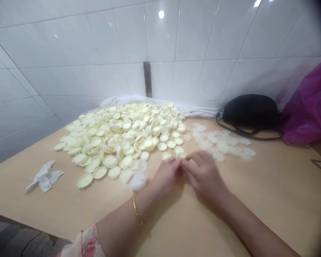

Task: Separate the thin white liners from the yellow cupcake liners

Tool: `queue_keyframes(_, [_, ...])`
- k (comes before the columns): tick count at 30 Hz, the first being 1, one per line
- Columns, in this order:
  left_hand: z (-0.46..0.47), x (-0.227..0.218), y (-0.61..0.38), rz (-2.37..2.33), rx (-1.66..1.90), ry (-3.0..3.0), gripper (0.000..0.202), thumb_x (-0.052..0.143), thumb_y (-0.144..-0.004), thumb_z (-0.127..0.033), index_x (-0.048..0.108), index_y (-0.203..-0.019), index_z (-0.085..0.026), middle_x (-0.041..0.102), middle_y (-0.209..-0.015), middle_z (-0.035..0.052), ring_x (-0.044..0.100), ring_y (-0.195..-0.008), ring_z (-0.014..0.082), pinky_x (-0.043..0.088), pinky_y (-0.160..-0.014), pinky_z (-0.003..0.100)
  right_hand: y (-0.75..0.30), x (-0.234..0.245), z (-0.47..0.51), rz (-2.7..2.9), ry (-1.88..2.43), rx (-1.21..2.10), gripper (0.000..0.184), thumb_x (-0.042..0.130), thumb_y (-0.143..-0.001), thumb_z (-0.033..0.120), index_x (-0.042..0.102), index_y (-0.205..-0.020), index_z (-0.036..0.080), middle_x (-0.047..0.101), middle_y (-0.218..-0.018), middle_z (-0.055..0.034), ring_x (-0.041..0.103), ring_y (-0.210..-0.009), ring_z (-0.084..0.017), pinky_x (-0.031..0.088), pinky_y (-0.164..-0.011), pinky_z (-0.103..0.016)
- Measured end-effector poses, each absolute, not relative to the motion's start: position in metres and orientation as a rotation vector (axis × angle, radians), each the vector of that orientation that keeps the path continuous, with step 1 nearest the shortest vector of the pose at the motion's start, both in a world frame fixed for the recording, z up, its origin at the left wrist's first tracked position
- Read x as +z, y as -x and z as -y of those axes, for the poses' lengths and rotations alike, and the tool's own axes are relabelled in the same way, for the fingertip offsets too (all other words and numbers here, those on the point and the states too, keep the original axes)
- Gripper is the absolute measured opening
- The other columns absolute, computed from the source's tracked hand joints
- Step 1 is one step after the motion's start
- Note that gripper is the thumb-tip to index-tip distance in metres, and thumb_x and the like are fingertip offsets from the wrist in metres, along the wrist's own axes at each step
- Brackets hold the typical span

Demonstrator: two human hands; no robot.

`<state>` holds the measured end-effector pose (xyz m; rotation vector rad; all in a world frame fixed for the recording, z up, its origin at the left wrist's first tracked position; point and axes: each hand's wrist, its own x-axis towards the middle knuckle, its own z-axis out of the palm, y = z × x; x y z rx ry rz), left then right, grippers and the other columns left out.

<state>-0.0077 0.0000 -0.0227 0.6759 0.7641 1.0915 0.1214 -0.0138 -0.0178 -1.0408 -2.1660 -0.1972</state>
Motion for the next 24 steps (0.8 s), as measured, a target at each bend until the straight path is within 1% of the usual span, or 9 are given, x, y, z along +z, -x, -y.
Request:
queue_keyframes(3, [0.000, -0.029, 0.010, -0.889, 1.077, -0.828, 0.019, 0.062, -0.071, -0.027, 0.050, -0.063, -0.015, 0.048, -0.050, -0.0015, 0.044, -0.046, 0.0084, 0.036, -0.051, 0.024, -0.122, -0.015, 0.015, 1.894, 1.137, 0.290, 0.015, 0.047, -0.083, 0.021, 0.062, -0.082, 0.018, 0.060, -0.087, -0.0070, 0.054, -0.082, -0.020, 0.042, -0.073, -0.032])
queue_keyframes(6, [0.001, -0.033, 0.010, -0.947, 1.025, -1.084, 0.025, 0.057, -0.075, -0.032, 0.047, -0.058, -0.016, 0.045, -0.048, -0.0018, 0.039, -0.045, 0.0077, 0.029, -0.048, 0.023, -0.123, -0.014, 0.014, 1.621, 1.213, 0.764, 0.026, 0.050, -0.082, 0.037, 0.060, -0.095, 0.017, 0.063, -0.085, -0.0062, 0.057, -0.080, -0.020, 0.045, -0.070, -0.032])
queue_keyframes(8, [0.002, -0.035, 0.009, -0.954, 1.031, -1.208, 0.030, 0.057, -0.075, -0.034, 0.044, -0.055, -0.017, 0.041, -0.046, -0.0033, 0.034, -0.044, 0.0069, 0.025, -0.046, 0.023, -0.123, -0.014, 0.012, 1.522, 1.162, 1.146, 0.030, 0.052, -0.080, 0.044, 0.061, -0.089, 0.017, 0.063, -0.076, -0.0038, 0.058, -0.073, -0.018, 0.045, -0.066, -0.031])
queue_keyframes(10, [0.002, -0.035, 0.008, -0.974, 1.050, -1.253, 0.031, 0.057, -0.075, -0.036, 0.043, -0.055, -0.017, 0.037, -0.045, -0.0046, 0.030, -0.043, 0.0064, 0.022, -0.045, 0.023, -0.122, -0.016, 0.011, 1.392, 1.088, 1.416, 0.030, 0.060, -0.074, 0.047, 0.060, -0.076, 0.017, 0.061, -0.066, -0.0011, 0.057, -0.066, -0.016, 0.044, -0.062, -0.028])
queue_keyframes(12, [0.001, -0.036, 0.008, -1.009, 1.056, -1.259, 0.034, 0.058, -0.074, -0.041, 0.043, -0.055, -0.017, 0.036, -0.045, -0.0051, 0.027, -0.043, 0.0060, 0.020, -0.044, 0.023, -0.120, -0.020, 0.010, 1.236, 1.052, 1.532, 0.032, 0.067, -0.067, 0.046, 0.058, -0.068, 0.016, 0.058, -0.061, 0.0006, 0.055, -0.062, -0.014, 0.043, -0.059, -0.026])
queue_keyframes(14, [0.000, -0.036, 0.008, -1.051, 1.050, -1.253, 0.040, 0.057, -0.073, -0.047, 0.041, -0.053, -0.017, 0.034, -0.042, -0.0051, 0.026, -0.041, 0.0059, 0.019, -0.043, 0.023, -0.119, -0.024, 0.009, 1.124, 1.031, 1.588, 0.033, 0.070, -0.063, 0.046, 0.059, -0.069, 0.016, 0.058, -0.061, 0.0010, 0.054, -0.059, -0.012, 0.041, -0.057, -0.024])
queue_keyframes(19, [0.001, -0.034, 0.010, -1.075, 0.989, -1.124, 0.053, 0.040, -0.073, -0.067, 0.040, -0.053, -0.018, 0.034, -0.038, -0.0043, 0.033, -0.037, 0.0079, 0.025, -0.042, 0.023, -0.115, -0.021, 0.011, 1.190, 0.951, 1.602, 0.033, 0.068, -0.066, 0.047, 0.056, -0.069, 0.016, 0.061, -0.059, -0.0009, 0.057, -0.055, -0.014, 0.045, -0.056, -0.028])
queue_keyframes(22, [0.004, -0.033, 0.010, -1.050, 0.952, -1.099, 0.057, 0.032, -0.074, -0.071, 0.043, -0.055, -0.017, 0.039, -0.041, -0.0031, 0.039, -0.040, 0.0093, 0.030, -0.044, 0.023, -0.114, -0.014, 0.015, 1.262, 0.879, 1.593, 0.028, 0.069, -0.066, 0.040, 0.055, -0.077, 0.019, 0.062, -0.060, 0.0003, 0.060, -0.054, -0.017, 0.049, -0.058, -0.032])
queue_keyframes(24, [0.004, -0.035, 0.010, -1.079, 0.928, -1.136, 0.060, 0.028, -0.074, -0.072, 0.043, -0.053, -0.017, 0.041, -0.042, -0.0016, 0.040, -0.040, 0.0097, 0.031, -0.044, 0.024, -0.113, -0.010, 0.018, 1.293, 0.862, 1.574, 0.024, 0.068, -0.068, 0.036, 0.052, -0.076, 0.020, 0.061, -0.057, 0.0020, 0.059, -0.052, -0.017, 0.050, -0.058, -0.034])
